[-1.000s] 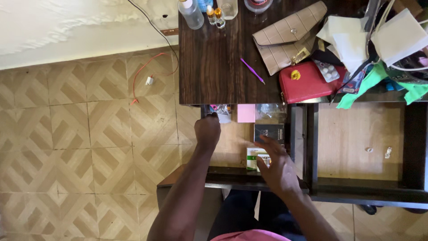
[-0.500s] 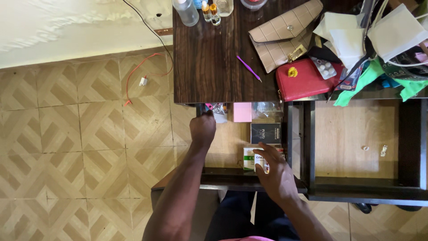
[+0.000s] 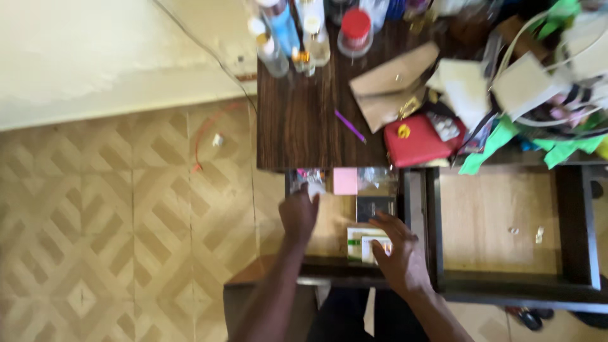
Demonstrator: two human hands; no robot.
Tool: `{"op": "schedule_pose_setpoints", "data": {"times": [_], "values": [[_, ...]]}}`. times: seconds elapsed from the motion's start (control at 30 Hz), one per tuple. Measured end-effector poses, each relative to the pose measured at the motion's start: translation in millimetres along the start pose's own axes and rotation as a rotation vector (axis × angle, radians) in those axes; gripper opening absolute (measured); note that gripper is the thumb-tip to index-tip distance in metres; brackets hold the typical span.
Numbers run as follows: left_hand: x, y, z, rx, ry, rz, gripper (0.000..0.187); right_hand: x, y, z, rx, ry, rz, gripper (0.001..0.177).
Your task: The person organizes a cluttered dresser drawer by picking up various items from the surface and placing them inside. They handle a small box, a medicine box, a plastic bag, a small bottle, a notebook, and a wallet, arranging them neatly within the drawer.
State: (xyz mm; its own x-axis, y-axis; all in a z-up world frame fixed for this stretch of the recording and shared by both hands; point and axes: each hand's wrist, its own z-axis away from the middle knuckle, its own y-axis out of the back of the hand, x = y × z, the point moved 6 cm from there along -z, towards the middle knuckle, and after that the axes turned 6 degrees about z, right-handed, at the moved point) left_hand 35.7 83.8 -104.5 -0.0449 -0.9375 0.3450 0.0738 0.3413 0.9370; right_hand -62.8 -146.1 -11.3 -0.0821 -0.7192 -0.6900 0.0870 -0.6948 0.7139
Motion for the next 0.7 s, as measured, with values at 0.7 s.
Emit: {"op": "schedule_pose_setpoints", "data": {"times": [0.7], "values": [[271.3, 128.4, -87.9, 0.286, -0.368, 0.471, 0.027, 29.2, 236.6, -99.4, 0.335, -0.08, -0.059, 0.042]]}}
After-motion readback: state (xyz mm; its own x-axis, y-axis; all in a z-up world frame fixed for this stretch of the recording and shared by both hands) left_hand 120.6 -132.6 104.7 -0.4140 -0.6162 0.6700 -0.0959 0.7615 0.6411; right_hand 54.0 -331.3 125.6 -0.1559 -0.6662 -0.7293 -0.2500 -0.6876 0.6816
